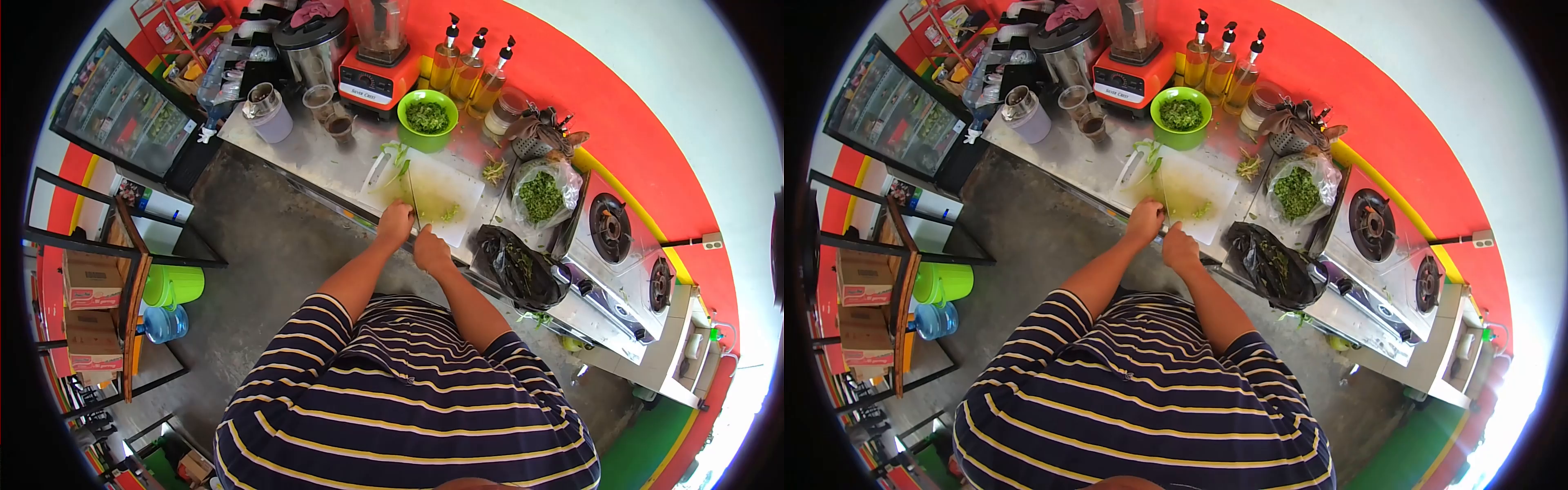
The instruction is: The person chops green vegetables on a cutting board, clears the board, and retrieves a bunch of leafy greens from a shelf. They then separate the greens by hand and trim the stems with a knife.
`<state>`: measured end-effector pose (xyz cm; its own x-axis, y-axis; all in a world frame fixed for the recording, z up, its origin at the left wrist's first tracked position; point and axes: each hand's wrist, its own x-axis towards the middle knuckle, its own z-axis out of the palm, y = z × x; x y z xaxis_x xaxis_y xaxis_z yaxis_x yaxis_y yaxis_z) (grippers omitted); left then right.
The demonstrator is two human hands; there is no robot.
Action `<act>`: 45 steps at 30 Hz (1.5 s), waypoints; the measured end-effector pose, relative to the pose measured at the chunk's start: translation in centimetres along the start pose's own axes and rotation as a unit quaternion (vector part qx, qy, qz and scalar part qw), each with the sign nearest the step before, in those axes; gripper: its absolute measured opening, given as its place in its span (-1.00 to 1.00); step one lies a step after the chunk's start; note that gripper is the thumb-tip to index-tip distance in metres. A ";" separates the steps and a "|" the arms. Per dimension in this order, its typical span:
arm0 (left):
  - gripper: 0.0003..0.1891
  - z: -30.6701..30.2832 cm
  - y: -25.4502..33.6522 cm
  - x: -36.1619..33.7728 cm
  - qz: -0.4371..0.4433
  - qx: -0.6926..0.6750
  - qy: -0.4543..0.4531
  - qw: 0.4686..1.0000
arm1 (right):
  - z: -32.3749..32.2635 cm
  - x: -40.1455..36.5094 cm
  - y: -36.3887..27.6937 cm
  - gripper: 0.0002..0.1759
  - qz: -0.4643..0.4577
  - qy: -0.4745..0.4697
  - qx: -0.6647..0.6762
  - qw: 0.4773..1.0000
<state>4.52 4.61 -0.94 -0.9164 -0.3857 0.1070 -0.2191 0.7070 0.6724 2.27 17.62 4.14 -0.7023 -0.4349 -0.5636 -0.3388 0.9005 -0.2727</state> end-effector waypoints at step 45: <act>-0.91 -8.7 -9.5 3.4 0.046 -0.167 -0.052 0.983 | 1.8 -3.7 4.6 -0.67 -0.047 0.147 0.324 0.933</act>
<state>6.37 -8.55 -0.58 -0.9605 -0.2541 0.1135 -0.0281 0.4943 0.8688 4.45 23.38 3.64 -0.8619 -0.4076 -0.3015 -0.0242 0.6271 -0.7786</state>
